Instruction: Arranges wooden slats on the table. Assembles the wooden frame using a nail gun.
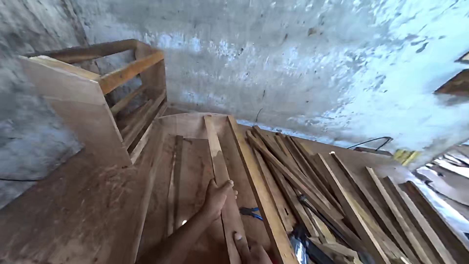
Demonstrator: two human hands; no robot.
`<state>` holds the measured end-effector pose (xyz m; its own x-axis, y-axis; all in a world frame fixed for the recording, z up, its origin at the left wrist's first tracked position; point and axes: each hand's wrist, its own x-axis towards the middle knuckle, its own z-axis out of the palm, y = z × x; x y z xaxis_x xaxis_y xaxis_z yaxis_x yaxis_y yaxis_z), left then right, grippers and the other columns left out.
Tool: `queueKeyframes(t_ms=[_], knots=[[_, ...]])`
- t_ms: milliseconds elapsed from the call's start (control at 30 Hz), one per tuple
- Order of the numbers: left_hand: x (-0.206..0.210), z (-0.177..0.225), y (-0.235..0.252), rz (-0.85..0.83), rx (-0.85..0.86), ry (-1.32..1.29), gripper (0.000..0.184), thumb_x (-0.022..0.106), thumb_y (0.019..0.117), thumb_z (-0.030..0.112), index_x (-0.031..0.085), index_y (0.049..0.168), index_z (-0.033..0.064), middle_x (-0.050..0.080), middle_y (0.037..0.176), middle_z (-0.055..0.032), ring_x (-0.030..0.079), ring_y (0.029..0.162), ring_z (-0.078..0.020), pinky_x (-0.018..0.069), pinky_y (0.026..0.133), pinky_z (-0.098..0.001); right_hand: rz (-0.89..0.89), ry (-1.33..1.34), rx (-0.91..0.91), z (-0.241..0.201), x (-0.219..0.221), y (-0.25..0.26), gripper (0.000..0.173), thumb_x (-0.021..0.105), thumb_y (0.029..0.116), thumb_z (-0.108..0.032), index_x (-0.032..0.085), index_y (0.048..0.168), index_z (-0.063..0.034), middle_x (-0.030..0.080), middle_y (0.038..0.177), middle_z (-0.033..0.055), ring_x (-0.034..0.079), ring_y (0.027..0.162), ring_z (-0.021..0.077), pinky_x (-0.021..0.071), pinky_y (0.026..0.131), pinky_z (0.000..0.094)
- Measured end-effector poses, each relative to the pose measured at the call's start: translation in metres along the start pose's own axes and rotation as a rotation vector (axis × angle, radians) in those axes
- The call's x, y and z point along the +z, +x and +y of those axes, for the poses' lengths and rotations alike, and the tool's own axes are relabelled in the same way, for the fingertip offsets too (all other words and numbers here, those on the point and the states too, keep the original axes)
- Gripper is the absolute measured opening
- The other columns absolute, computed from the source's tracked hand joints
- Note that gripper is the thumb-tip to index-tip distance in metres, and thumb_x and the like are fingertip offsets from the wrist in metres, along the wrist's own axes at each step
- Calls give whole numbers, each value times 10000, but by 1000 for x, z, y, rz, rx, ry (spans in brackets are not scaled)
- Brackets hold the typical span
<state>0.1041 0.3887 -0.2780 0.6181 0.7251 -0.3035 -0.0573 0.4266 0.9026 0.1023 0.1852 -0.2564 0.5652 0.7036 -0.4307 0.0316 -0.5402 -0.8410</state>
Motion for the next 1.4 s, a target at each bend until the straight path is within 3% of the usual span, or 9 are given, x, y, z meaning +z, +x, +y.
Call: queueKeyframes(t_ms=[167, 333, 500, 633, 733, 900, 1000, 1133, 1400], knots=[[-12, -3, 10, -10, 9, 41, 556, 731, 970, 271, 465, 1395, 28, 739, 1001, -158, 758, 820, -260, 659, 766, -415, -6, -37, -19, -2, 10, 8, 503, 445, 1071, -483, 686, 1042, -42, 673, 759, 91, 656, 642, 219, 562, 597, 450], [-13, -1, 6, -3, -11, 31, 545, 740, 963, 275, 483, 1384, 44, 732, 1059, -156, 760, 852, -277, 665, 768, -428, -15, -28, -14, 2, 13, 9, 524, 438, 1068, -499, 687, 1041, -39, 668, 749, 91, 646, 627, 219, 555, 580, 448], [-16, 0, 7, -4, 12, 37, 520, 724, 975, 261, 480, 1374, 35, 741, 989, -159, 755, 805, -270, 655, 746, -421, -11, 8, -42, -2, 18, 6, 487, 442, 1081, -455, 688, 1053, -35, 674, 745, 84, 651, 610, 204, 567, 565, 427], [-18, 4, 3, 4, 8, 32, 540, 732, 970, 268, 472, 1387, 45, 719, 1062, -158, 752, 821, -272, 658, 746, -423, -11, -13, -25, -4, 19, 5, 523, 438, 1073, -490, 679, 1014, -30, 660, 729, 90, 642, 595, 213, 560, 553, 439], [-17, 7, 0, 12, 0, 53, 526, 723, 976, 283, 480, 1383, 54, 729, 1028, -147, 750, 806, -256, 652, 737, -411, -11, 13, -58, -3, 20, 5, 503, 433, 1081, -467, 677, 1015, -32, 646, 705, 80, 619, 569, 202, 543, 530, 420], [-21, 10, -1, 20, -9, 56, 525, 730, 970, 273, 484, 1381, 57, 726, 1044, -151, 749, 823, -262, 650, 750, -422, -23, -8, -49, -6, 23, 5, 487, 431, 1084, -449, 673, 1016, -32, 652, 725, 77, 633, 597, 198, 555, 560, 423], [-35, 16, -3, 44, 10, 150, 548, 736, 961, 322, 507, 1392, 71, 718, 1086, -126, 725, 903, -232, 619, 814, -424, -24, -47, -50, -11, 34, 5, 518, 435, 1072, -484, 689, 1024, -36, 679, 756, 88, 670, 659, 218, 576, 627, 471], [-61, 19, -7, 56, 19, 118, 516, 731, 966, 317, 518, 1372, 80, 743, 1000, -130, 746, 809, -241, 640, 738, -400, -43, -81, -55, -18, 55, 7, 533, 433, 1065, -517, 693, 1014, -55, 689, 755, 79, 689, 684, 219, 587, 657, 483], [-98, 26, -12, 88, 22, 108, 525, 736, 962, 329, 528, 1376, 83, 741, 1004, -129, 746, 807, -243, 643, 744, -407, -48, -107, -54, -29, 89, 5, 524, 439, 1060, -520, 697, 999, -68, 689, 751, 79, 686, 681, 227, 579, 651, 490]])
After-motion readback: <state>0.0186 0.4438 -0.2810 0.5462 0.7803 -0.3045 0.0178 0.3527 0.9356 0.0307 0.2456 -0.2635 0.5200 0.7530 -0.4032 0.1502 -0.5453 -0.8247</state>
